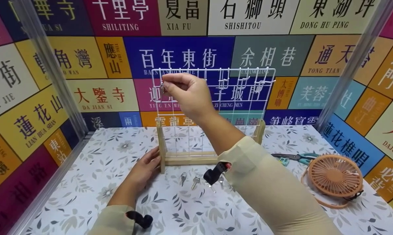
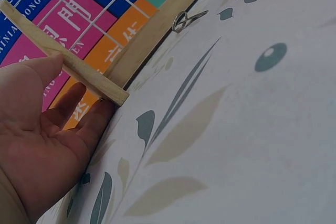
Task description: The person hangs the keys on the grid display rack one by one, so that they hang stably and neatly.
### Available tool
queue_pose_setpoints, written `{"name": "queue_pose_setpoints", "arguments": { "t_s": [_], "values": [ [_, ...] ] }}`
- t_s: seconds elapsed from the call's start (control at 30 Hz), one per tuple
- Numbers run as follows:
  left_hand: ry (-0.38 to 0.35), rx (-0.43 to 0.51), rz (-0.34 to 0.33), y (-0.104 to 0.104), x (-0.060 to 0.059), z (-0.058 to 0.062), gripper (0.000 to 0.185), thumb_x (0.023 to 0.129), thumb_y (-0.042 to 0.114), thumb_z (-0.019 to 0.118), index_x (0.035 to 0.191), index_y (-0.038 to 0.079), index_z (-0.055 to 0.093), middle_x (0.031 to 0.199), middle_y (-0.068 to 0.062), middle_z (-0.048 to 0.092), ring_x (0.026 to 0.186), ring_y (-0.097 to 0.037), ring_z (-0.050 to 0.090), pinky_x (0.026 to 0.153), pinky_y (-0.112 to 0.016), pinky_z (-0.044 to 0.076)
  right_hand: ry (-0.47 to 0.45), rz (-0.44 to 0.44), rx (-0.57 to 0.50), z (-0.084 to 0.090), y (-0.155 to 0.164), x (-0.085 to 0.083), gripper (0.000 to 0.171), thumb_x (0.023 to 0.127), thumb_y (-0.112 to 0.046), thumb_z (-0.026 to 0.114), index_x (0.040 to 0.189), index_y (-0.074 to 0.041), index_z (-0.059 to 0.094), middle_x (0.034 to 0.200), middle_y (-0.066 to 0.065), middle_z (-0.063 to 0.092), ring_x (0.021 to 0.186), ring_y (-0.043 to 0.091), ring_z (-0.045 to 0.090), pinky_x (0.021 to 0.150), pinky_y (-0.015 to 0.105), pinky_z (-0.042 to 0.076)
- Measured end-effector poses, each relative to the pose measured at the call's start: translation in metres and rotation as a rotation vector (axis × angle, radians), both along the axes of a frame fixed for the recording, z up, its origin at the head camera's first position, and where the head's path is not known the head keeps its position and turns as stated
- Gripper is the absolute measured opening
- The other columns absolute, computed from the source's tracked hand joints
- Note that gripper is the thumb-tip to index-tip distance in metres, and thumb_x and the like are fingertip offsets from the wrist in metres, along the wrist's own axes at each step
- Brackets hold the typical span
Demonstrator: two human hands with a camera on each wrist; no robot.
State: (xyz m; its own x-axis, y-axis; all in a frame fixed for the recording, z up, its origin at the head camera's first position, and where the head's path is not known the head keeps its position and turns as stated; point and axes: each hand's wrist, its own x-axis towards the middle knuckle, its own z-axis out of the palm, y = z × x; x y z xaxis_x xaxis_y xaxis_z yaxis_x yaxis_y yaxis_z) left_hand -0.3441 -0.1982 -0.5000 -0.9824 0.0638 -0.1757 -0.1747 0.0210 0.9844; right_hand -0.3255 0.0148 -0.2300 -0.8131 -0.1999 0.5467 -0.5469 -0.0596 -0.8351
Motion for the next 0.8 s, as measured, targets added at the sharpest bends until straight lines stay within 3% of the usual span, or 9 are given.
{"name": "queue_pose_setpoints", "arguments": {
  "t_s": [0.3, 0.47, 0.8],
  "values": [
    [0.005, -0.013, -0.001, -0.001, -0.001, 0.0, 0.049, 0.108, 0.034, 0.064, 0.153, 0.049, 0.053, 0.164, 0.012, 0.051, 0.153, -0.022, 0.05, 0.133, -0.046, 0.034, 0.047, -0.068, 0.063, -0.002, -0.005, -0.004, 0.018, 0.103, -0.009, 0.071, 0.119, -0.005, 0.08, 0.115, 0.01, 0.079, 0.101, 0.017, 0.079, 0.093, 0.027, 0.065],
    [0.011, -0.015, 0.007, 0.0, 0.001, 0.002, 0.048, 0.108, 0.034, 0.064, 0.153, 0.049, 0.053, 0.164, 0.012, 0.051, 0.154, -0.022, 0.05, 0.133, -0.046, 0.033, 0.047, -0.067, 0.072, -0.009, -0.004, -0.004, 0.021, 0.103, -0.009, 0.072, 0.122, -0.003, 0.078, 0.118, 0.012, 0.077, 0.104, 0.026, 0.079, 0.093, 0.03, 0.066],
    [0.017, -0.007, -0.002, 0.001, 0.001, 0.001, 0.048, 0.11, 0.032, 0.062, 0.155, 0.046, 0.052, 0.164, 0.011, 0.051, 0.155, -0.023, 0.049, 0.132, -0.046, 0.035, -0.008, -0.09, 0.043, -0.063, 0.033, 0.005, 0.026, 0.101, -0.014, 0.075, 0.125, -0.004, 0.077, 0.115, 0.009, 0.079, 0.102, 0.02, 0.077, 0.095, 0.033, 0.066]
  ]
}}
